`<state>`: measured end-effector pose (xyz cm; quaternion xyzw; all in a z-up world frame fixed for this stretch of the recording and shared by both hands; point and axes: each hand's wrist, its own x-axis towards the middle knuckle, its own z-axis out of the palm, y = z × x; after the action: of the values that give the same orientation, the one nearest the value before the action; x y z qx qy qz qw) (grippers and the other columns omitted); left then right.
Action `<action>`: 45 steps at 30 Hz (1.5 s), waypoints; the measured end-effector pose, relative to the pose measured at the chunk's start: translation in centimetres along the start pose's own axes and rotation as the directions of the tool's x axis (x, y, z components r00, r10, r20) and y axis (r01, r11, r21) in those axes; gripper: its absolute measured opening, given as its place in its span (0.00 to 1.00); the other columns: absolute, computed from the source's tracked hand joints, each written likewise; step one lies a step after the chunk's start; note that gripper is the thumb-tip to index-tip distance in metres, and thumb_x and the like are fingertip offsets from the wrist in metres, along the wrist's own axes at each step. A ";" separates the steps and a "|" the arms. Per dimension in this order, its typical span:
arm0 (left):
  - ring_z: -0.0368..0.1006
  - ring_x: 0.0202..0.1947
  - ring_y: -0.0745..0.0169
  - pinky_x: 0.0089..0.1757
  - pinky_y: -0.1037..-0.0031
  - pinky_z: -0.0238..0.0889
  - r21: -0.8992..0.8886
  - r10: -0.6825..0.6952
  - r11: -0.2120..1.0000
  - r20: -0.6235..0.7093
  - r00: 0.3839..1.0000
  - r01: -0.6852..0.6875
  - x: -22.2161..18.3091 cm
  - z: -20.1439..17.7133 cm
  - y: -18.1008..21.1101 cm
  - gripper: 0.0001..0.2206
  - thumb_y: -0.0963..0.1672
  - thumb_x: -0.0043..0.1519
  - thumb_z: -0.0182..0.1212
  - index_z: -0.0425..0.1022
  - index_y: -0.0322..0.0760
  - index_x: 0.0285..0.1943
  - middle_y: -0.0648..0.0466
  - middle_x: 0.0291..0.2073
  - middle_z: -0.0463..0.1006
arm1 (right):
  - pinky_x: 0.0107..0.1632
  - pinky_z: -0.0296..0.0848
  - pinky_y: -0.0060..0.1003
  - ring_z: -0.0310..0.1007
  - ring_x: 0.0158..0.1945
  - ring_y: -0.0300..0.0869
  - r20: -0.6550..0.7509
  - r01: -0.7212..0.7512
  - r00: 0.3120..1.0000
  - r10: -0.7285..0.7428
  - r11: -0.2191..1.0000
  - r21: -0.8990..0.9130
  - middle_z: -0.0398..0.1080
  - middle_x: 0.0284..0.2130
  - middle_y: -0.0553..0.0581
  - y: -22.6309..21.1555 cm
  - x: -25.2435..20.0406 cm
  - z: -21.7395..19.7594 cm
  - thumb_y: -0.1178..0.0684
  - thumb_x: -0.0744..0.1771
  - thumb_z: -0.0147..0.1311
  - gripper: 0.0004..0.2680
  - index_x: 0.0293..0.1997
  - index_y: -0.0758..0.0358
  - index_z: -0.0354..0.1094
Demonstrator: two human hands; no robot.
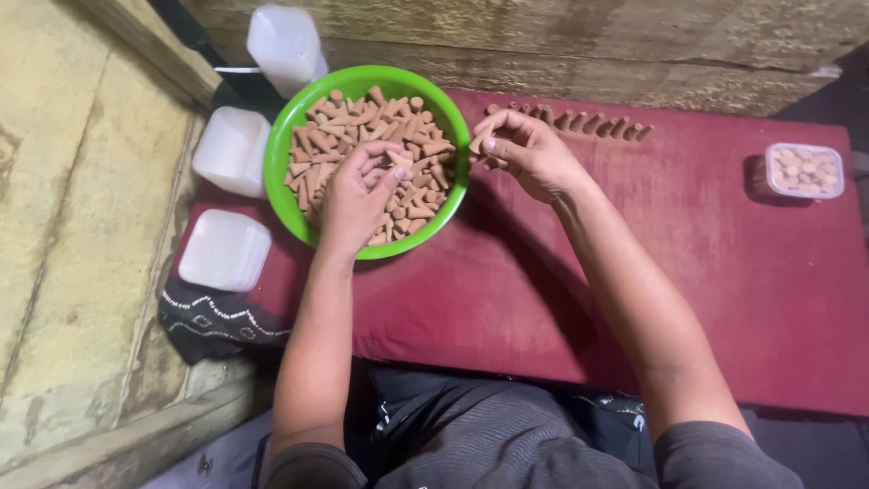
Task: Arranging small incense cones from a bowl into neat rows on a table
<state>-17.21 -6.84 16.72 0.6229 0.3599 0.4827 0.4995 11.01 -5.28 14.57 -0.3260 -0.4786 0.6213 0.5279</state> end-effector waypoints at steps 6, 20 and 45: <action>0.80 0.43 0.63 0.45 0.75 0.77 -0.025 0.050 0.999 0.084 0.995 -0.048 2.1 6.0 2.5 0.12 0.37 0.65 0.62 0.74 0.34 0.58 0.45 0.50 0.79 | 0.38 0.74 0.22 0.77 0.40 0.40 -0.080 0.116 0.988 -0.128 0.983 -0.144 0.73 0.40 0.59 -3.0 -2.9 -4.1 0.62 0.68 0.59 0.10 0.54 0.69 0.69; 0.80 0.43 0.55 0.40 0.65 0.75 0.470 0.164 0.841 0.254 0.953 -0.270 7.8 16.5 -4.1 0.09 0.43 0.58 0.70 0.76 0.52 0.44 0.60 0.39 0.83 | 0.40 0.72 0.32 0.73 0.41 0.40 -0.214 0.042 0.952 -0.220 0.784 -0.619 0.72 0.36 0.57 -3.4 -7.2 -10.4 0.62 0.68 0.64 0.08 0.50 0.68 0.70; 0.63 0.62 0.58 0.53 0.56 0.62 0.712 0.009 0.670 0.276 0.961 -0.211 8.3 17.9 -12.7 0.10 0.46 0.55 0.72 0.74 0.55 0.40 0.64 0.47 0.72 | 0.46 0.73 0.55 0.76 0.44 0.64 -0.102 -0.028 0.974 -0.201 0.340 -0.940 0.73 0.34 0.65 4.6 -4.7 -11.5 0.57 0.65 0.63 0.07 0.45 0.61 0.71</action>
<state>2.65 -0.96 5.79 0.8469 0.4191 0.2445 0.2175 20.95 -6.87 6.04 -0.6037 -0.7084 0.1703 0.3236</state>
